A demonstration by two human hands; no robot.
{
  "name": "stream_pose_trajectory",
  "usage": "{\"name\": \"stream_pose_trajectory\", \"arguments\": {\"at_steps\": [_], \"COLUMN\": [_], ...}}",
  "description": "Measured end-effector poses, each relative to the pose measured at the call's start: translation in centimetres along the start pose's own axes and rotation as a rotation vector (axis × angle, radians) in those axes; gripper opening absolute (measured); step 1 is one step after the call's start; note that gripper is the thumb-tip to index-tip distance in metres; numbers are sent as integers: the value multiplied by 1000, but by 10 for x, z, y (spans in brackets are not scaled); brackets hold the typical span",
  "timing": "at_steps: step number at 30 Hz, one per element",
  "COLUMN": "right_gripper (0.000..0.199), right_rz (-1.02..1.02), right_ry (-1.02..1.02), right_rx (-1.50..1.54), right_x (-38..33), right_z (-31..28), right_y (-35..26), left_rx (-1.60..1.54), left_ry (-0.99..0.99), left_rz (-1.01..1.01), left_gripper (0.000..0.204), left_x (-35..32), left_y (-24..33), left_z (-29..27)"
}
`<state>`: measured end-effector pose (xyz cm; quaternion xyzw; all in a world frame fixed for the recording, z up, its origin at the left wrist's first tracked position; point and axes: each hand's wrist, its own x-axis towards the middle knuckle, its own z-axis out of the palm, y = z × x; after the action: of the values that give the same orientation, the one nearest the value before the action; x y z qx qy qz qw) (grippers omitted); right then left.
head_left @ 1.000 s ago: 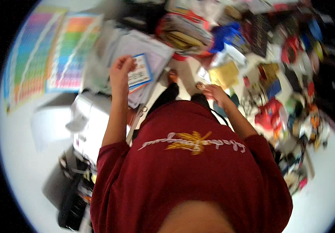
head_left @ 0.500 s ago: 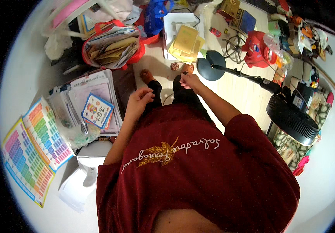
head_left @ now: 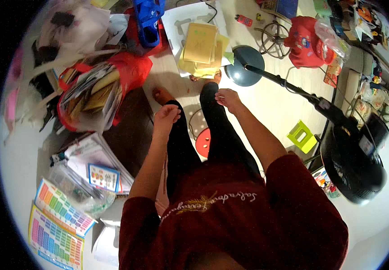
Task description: The person sorts through various papers, documents, and envelopes by hand, picking them up from a stool and the floor and moving them into different piles or a bag. They handle items such as yellow envelopes, white printed sheets, and a colorful math chart.
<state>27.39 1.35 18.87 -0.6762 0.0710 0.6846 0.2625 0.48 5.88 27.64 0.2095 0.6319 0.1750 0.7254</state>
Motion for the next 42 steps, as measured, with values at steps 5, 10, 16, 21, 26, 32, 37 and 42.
{"name": "stream_pose_trajectory", "arguments": {"at_steps": [5, 10, 16, 21, 26, 32, 37, 42], "right_gripper": [23, 26, 20, 24, 29, 29, 34, 39], "right_rz": [-162, -317, -369, -499, -472, -370, -574, -530], "right_ry": [-27, 10, 384, 533, 495, 293, 352, 545], "right_rx": [295, 398, 34, -276, -96, -100, -282, -441], "right_x": [92, 189, 228, 249, 258, 227, 226, 212], "right_z": [8, -4, 1, 23, 44, 37, 23, 9], "right_y": [-31, -66, -69, -61, -52, -53, -23, -29], "left_rx": [196, 311, 393, 598, 354, 170, -46, -344], "left_ry": [211, 193, 185, 116, 37, -35, 75, 61], "left_rz": [158, 300, 333, 334, 253, 241, 107, 100], "left_gripper": [23, 46, 57, 39, 33, 32, 36, 37], "left_x": [119, 242, 316, 360, 345, 295, 284, 285], "left_y": [-22, -34, -28, -42, -33, -34, -64, -64], "left_z": [20, 41, 65, 60, 75, 64, 33, 30]}}
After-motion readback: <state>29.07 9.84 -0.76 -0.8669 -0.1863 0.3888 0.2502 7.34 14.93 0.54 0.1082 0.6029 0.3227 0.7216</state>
